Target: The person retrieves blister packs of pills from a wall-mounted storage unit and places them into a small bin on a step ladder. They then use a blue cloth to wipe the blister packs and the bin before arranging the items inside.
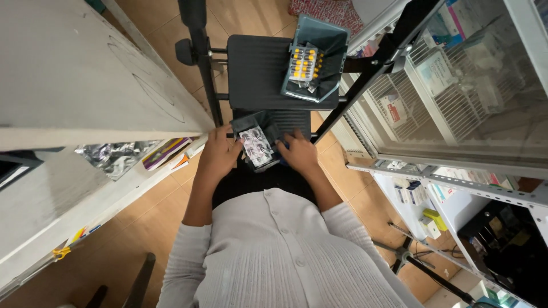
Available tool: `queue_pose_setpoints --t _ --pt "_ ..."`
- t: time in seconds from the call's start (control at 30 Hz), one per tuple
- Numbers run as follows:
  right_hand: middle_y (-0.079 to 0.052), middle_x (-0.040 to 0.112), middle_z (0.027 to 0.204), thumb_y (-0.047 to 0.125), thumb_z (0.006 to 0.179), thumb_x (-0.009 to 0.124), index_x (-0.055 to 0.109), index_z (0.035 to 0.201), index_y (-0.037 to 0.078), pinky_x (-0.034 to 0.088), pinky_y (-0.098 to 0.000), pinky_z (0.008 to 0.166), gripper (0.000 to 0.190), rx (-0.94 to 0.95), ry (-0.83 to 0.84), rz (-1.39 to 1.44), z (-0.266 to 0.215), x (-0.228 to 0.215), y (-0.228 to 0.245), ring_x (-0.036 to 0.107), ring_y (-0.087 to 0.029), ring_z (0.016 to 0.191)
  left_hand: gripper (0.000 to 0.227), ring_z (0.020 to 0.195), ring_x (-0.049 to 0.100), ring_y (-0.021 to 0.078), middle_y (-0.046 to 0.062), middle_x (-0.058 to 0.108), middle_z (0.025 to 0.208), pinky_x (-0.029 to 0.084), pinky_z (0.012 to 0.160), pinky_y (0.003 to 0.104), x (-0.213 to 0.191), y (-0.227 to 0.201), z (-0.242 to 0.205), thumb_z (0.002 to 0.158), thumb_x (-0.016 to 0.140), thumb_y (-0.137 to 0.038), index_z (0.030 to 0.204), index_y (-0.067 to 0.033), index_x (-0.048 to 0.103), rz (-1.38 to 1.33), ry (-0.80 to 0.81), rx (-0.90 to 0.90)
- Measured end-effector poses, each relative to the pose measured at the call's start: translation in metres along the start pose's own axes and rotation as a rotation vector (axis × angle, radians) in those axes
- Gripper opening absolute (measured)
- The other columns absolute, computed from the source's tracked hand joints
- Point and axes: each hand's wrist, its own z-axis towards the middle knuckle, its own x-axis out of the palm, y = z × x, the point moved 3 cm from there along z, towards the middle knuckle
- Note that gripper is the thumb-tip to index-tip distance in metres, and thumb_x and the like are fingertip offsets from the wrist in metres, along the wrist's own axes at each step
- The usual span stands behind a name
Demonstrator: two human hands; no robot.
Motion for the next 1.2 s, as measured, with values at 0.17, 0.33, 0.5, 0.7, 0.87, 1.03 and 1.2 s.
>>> queue_pose_setpoints --t 0.17,0.33,0.5,0.7,0.87,1.03,1.2 --pt "-0.010 0.068 0.118 0.046 0.094 0.063 0.076 0.104 0.010 0.055 -0.0466 0.081 0.039 -0.068 -0.081 0.052 -0.034 -0.042 0.030 0.070 -0.036 0.097 0.075 0.120 0.063 0.0386 0.026 0.062 0.132 0.050 0.098 0.042 -0.017 -0.026 -0.014 0.090 0.074 -0.042 0.146 -0.0030 0.044 -0.054 0.103 -0.132" --pt "-0.008 0.070 0.114 0.042 0.094 0.065 0.076 0.094 0.006 0.056 -0.0434 0.077 0.038 -0.157 -0.142 0.042 -0.061 -0.084 0.064 0.071 -0.032 0.092 0.081 0.112 0.069 0.0352 0.025 0.068 0.124 0.054 0.093 0.041 -0.036 -0.049 -0.021 0.085 0.075 -0.040 0.148 -0.0020 0.042 -0.133 0.141 -0.115" --pt "-0.009 0.070 0.117 0.041 0.091 0.071 0.077 0.093 0.005 0.056 -0.0414 0.072 0.037 -0.201 -0.296 0.022 -0.080 -0.113 0.078 0.071 -0.030 0.089 0.077 0.085 0.074 0.0245 0.022 0.074 0.111 0.057 0.074 0.036 -0.058 -0.081 -0.031 0.087 0.073 -0.030 0.153 -0.0080 0.040 -0.163 0.115 -0.086" --pt "-0.009 0.068 0.120 0.042 0.088 0.078 0.074 0.088 0.004 0.057 -0.0389 0.068 0.038 -0.251 -0.415 0.040 -0.096 -0.141 0.088 0.072 -0.027 0.087 0.063 0.076 0.071 0.0173 0.019 0.066 0.131 0.056 0.063 0.030 -0.074 -0.117 -0.046 0.091 0.072 -0.014 0.148 -0.0044 0.047 -0.285 -0.086 0.171" --pt "-0.012 0.066 0.121 0.037 0.081 0.084 0.071 0.089 0.001 0.057 -0.0392 0.071 0.039 -0.317 -0.484 0.103 -0.106 -0.151 0.092 0.070 -0.029 0.090 0.058 0.076 0.070 0.0138 0.016 0.068 0.123 0.056 0.060 0.027 -0.082 -0.131 -0.047 0.092 0.070 -0.008 0.147 -0.0041 0.052 -0.339 -0.149 0.212" --pt "-0.013 0.063 0.122 0.025 0.079 0.091 0.066 0.087 0.002 0.057 -0.0390 0.080 0.035 -0.459 -0.667 0.170 -0.110 -0.153 0.079 0.069 -0.032 0.101 0.055 0.078 0.069 0.0157 0.016 0.068 0.122 0.056 0.062 0.029 -0.092 -0.163 -0.048 0.092 0.072 -0.008 0.144 -0.0029 0.054 -0.347 -0.184 0.312" --pt "-0.015 0.059 0.121 0.014 0.081 0.090 0.069 0.096 0.000 0.053 -0.0375 0.091 0.029 -0.464 -0.776 0.359 -0.111 -0.161 0.064 0.063 -0.031 0.109 0.056 0.130 0.060 0.0377 0.022 0.055 0.145 0.052 0.107 0.045 -0.102 -0.199 -0.052 0.096 0.075 -0.010 0.146 0.0004 0.051 -0.179 -0.335 0.669"
